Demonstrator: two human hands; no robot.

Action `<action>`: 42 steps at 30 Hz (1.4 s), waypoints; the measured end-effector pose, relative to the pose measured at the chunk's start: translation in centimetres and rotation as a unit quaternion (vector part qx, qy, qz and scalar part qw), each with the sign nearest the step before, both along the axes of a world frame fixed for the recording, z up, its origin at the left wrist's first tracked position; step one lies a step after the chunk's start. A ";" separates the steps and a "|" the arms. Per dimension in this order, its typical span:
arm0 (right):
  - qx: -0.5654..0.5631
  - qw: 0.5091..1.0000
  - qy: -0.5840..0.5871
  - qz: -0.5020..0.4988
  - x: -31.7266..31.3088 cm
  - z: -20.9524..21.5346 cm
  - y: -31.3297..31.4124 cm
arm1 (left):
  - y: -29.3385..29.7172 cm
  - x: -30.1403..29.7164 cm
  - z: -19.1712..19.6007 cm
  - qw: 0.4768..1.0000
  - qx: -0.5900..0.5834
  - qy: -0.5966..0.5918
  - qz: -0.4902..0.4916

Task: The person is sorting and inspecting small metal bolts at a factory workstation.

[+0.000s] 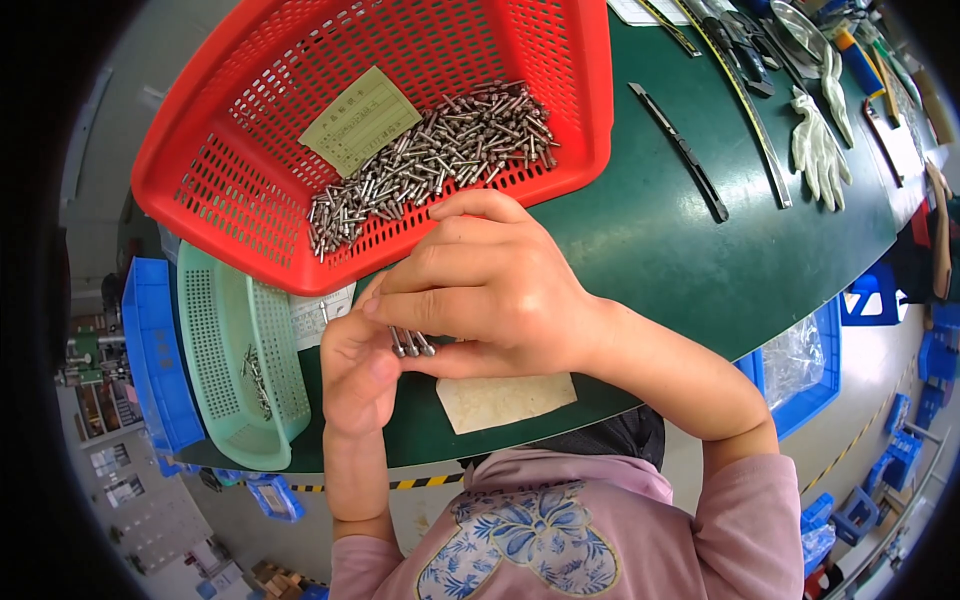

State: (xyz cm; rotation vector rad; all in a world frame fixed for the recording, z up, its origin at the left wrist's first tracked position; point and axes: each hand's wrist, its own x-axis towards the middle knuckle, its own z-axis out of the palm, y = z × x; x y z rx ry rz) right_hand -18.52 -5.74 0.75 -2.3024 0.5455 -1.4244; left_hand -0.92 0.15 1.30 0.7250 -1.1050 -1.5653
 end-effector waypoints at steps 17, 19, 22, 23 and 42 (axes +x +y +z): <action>0.002 1.000 0.021 0.002 0.2 -0.7 -0.2 | 0.5 -0.4 0.7 0.996 0.057 -0.060 -0.021; 0.002 1.000 0.022 0.003 0.2 -0.7 -0.2 | 0.5 -0.4 0.7 0.996 0.055 -0.062 -0.019; 0.004 1.000 0.023 0.003 0.2 -0.7 -0.2 | 0.5 -0.4 0.6 0.996 0.059 -0.057 -0.022; 0.005 1.000 0.023 0.004 0.2 -0.7 -0.2 | 0.5 -0.4 0.6 0.996 0.059 -0.055 -0.021; -0.002 0.999 0.032 -0.006 0.1 -0.3 -0.3 | 0.3 -0.4 0.8 0.995 0.010 -0.102 0.000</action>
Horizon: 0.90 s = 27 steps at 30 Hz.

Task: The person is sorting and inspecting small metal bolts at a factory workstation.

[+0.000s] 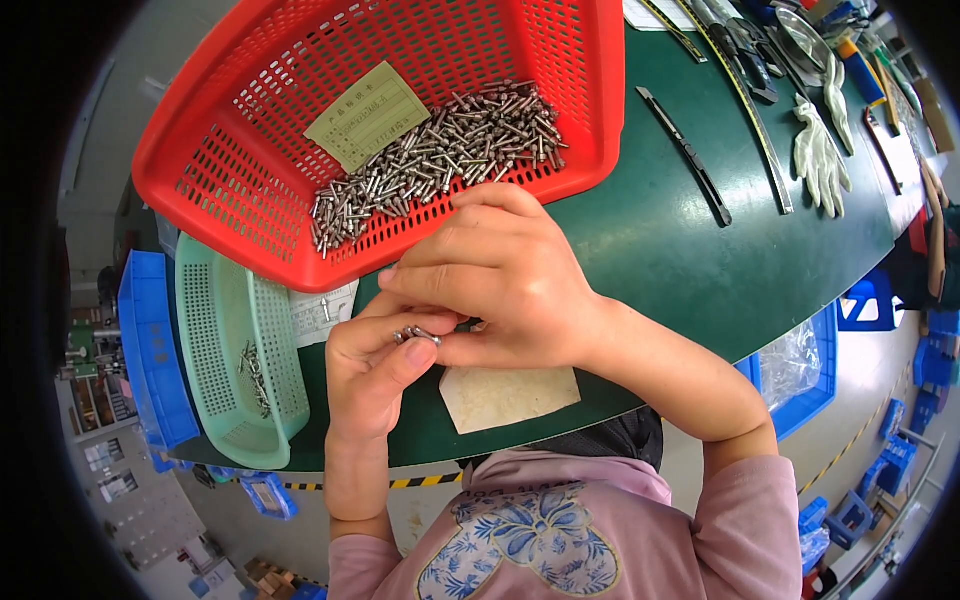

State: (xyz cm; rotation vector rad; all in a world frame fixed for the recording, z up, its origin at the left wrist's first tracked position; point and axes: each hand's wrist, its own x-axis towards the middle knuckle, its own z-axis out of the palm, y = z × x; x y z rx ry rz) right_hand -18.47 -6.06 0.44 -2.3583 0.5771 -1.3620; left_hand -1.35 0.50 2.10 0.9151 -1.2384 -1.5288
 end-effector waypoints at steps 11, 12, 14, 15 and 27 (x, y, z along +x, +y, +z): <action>-0.072 0.994 -0.010 -0.084 0.0 -0.5 -0.5 | -1.2 -0.7 -0.1 0.739 -0.526 -0.402 0.127; -0.071 0.994 -0.010 -0.085 0.0 -0.5 -0.5 | -1.2 -0.7 -0.1 0.730 -0.532 -0.409 0.129; -0.071 0.993 -0.008 -0.089 0.0 -0.4 -0.4 | -1.2 -0.7 -0.1 0.721 -0.539 -0.416 0.130; -0.071 0.993 -0.008 -0.090 0.0 -0.4 -0.4 | -1.2 -0.6 -0.1 0.717 -0.542 -0.419 0.133; -0.073 0.993 -0.006 -0.094 0.2 -0.4 -0.3 | -1.0 -0.7 0.0 0.708 -0.537 -0.436 0.140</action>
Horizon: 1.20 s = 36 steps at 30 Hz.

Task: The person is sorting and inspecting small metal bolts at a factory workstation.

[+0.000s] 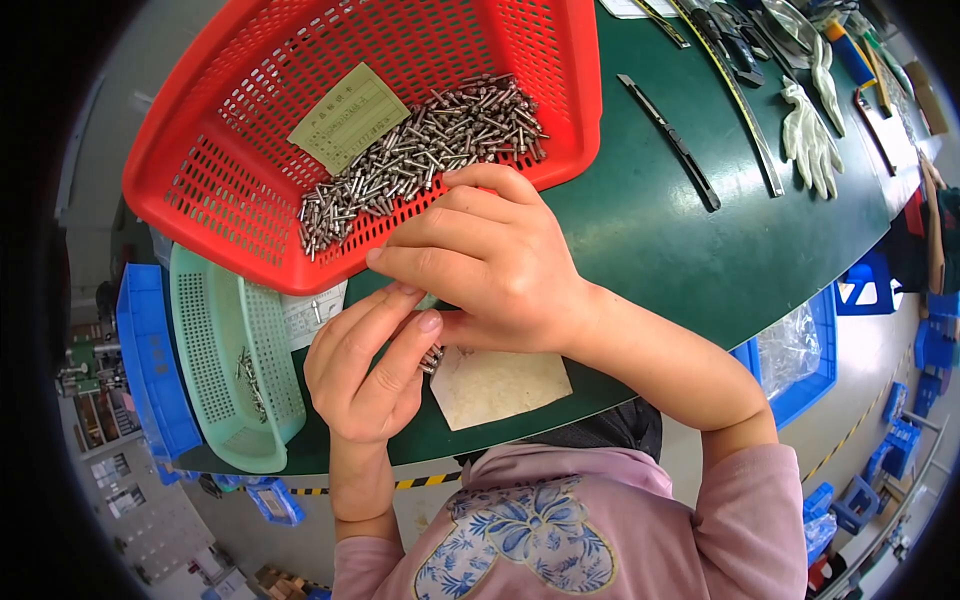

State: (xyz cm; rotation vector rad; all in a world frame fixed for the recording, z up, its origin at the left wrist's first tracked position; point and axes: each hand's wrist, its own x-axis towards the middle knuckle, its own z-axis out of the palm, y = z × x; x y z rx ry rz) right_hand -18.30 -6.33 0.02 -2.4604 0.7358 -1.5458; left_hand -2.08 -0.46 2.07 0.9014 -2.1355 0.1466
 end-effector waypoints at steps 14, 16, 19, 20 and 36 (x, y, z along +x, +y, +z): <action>0.006 1.000 0.003 -0.005 -0.1 -0.1 0.0 | -0.1 -0.2 -0.1 1.000 -0.001 0.001 0.006; 0.007 1.000 0.009 -0.001 -0.1 0.0 -0.1 | -0.2 -0.2 -0.1 1.000 -0.001 0.001 0.006; 0.024 0.999 0.023 -0.001 -0.2 0.3 -0.2 | 0.0 0.1 0.3 0.999 -0.004 -0.012 0.030; 0.042 0.999 0.032 -0.009 -0.2 0.4 -0.3 | -0.1 0.3 0.2 0.999 -0.008 -0.014 0.036; 0.071 0.995 0.008 -0.065 -0.5 0.1 -0.1 | 8.0 11.9 4.1 0.782 0.222 0.005 0.583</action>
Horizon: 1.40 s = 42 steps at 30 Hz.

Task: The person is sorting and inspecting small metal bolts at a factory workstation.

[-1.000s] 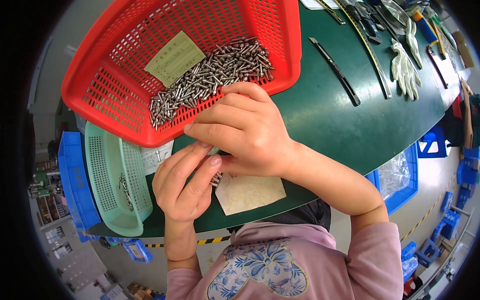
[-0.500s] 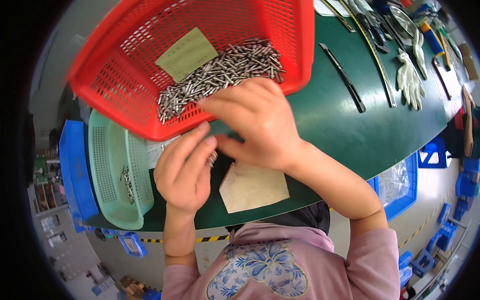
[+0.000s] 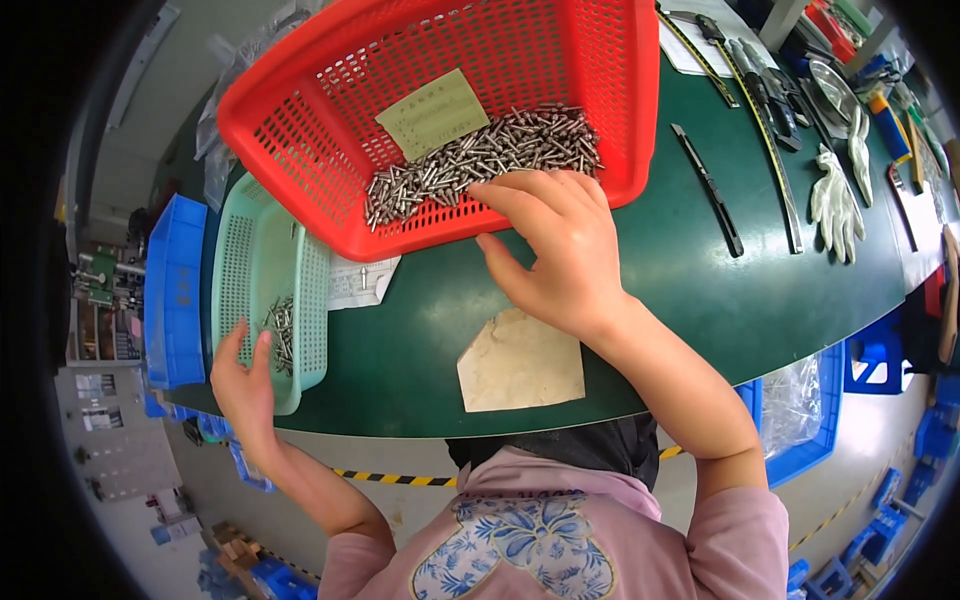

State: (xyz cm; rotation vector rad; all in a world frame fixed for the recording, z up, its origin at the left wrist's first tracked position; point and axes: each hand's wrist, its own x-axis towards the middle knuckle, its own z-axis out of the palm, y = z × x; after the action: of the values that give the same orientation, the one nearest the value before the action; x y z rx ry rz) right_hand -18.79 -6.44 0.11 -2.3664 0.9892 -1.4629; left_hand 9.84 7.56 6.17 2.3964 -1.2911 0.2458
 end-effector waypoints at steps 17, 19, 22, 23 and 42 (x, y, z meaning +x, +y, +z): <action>0.001 0.999 0.019 -0.036 -0.4 -0.2 -0.9 | -14.9 -9.9 -5.7 0.917 -0.055 -0.050 -0.391; 0.023 1.000 0.003 -0.019 0.3 -1.0 -0.6 | -14.7 -9.0 -6.3 0.899 -0.059 -0.081 -0.427; 0.011 1.000 -0.021 -0.004 1.1 -1.4 -0.3 | -14.6 -8.5 -5.0 0.864 -0.031 -0.099 -0.493; 0.014 1.000 -0.023 -0.004 1.2 -1.6 -0.2 | -14.6 -8.5 -4.7 0.854 -0.027 -0.103 -0.509; 0.003 0.998 -0.068 0.004 2.2 -1.5 -0.2 | -17.6 -7.7 -4.0 0.735 0.034 -0.256 -0.626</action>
State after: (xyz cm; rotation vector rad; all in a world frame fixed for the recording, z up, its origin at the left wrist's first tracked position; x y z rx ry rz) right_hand -16.54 -6.61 -1.37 -2.2308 0.9483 -1.5908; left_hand 2.17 -10.04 2.19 0.9892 -2.8299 0.4294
